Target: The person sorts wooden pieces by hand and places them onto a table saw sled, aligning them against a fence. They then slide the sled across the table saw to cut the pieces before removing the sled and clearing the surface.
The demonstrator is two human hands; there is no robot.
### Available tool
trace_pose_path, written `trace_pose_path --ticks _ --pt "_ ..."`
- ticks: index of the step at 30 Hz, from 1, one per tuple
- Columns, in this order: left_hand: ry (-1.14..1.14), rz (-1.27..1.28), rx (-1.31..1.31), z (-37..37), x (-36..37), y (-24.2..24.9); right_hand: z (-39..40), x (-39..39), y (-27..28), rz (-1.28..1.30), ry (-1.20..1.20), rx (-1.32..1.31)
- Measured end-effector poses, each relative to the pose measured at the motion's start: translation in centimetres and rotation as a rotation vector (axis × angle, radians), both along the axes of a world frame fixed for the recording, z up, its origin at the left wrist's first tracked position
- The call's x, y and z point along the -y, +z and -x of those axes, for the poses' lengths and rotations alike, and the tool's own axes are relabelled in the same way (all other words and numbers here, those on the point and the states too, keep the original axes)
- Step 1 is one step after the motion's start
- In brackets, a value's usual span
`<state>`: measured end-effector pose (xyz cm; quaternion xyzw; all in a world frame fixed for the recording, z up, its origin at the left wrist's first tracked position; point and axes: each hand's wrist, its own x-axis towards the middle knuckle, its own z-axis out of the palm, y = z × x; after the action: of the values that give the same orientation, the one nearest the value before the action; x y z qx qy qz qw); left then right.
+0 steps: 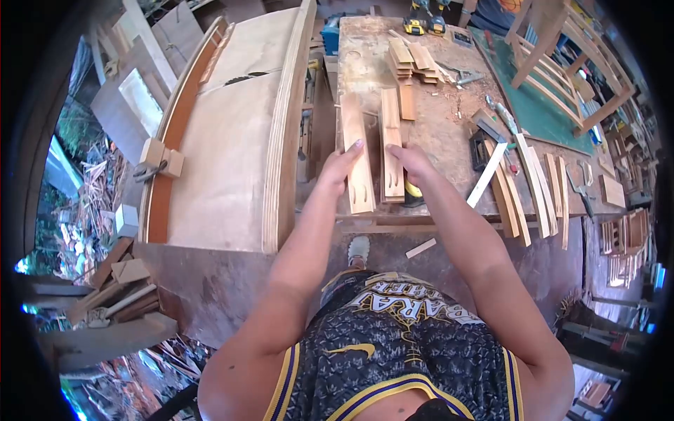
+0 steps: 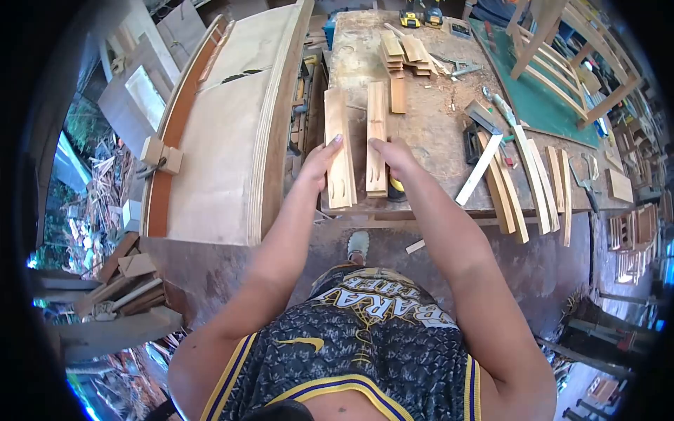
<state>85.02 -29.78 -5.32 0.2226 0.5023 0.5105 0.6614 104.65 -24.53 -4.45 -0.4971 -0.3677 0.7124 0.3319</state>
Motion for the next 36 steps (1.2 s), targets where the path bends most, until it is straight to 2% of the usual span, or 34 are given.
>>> trace_pose_path --ticks 2,4,5,8,9,12,13,14,16,17,22,24,26,29,36 --pt "-0.028 -0.004 0.049 -0.8 -0.8 1.8 0.5 0.4 -0.6 0.013 -0.039 0.091" --pt "-0.027 -0.045 -0.004 -2.0 -1.9 3.3 0.9 0.9 -0.2 -0.228 -0.051 0.389" --pt "-0.033 -0.008 0.005 -2.5 -2.3 4.2 0.7 0.1 -2.2 -0.236 -0.017 0.417" --pt "-0.078 -0.026 0.01 -3.6 -3.4 5.2 0.8 0.1 -0.3 -0.143 0.046 0.582" --pt "-0.085 -0.03 -0.028 -3.9 -3.8 4.8 0.9 0.3 0.7 -0.134 0.094 0.572" --pt "-0.096 -0.01 -0.011 -4.6 -4.8 3.4 -0.3 -1.8 -3.3 -0.14 0.101 0.552" --pt "-0.074 -0.032 -0.049 -4.8 -4.7 3.4 0.0 -1.1 -0.5 -0.016 0.085 0.451" --pt "-0.083 -0.025 -0.054 -4.9 -4.6 3.5 0.5 -0.6 0.6 -0.007 0.077 0.446" --pt "-0.12 0.001 -0.16 -5.2 -5.2 4.0 0.9 -0.4 1.6 0.109 -0.063 0.061" --pt "-0.128 0.005 -0.158 -5.5 -5.2 3.8 0.4 -0.9 0.0 0.11 0.002 0.049" --pt "-0.17 -0.055 -0.284 -5.7 -5.6 2.7 1.4 -0.1 2.8 0.178 -0.072 0.112" --pt "-0.17 -0.052 -0.221 -5.9 -5.6 1.8 1.5 -0.2 1.7 0.177 -0.12 -0.062" --pt "-0.207 0.169 0.191 -5.9 -5.5 1.4 1.2 -0.4 1.5 0.173 -0.116 -0.146" --pt "-0.212 0.143 0.076 -6.5 -5.3 2.1 1.3 0.0 2.9 0.259 -0.048 -0.143" --pt "-0.301 0.133 0.128 -6.0 -5.3 1.5 1.6 0.1 2.0 0.226 -0.056 -0.13"
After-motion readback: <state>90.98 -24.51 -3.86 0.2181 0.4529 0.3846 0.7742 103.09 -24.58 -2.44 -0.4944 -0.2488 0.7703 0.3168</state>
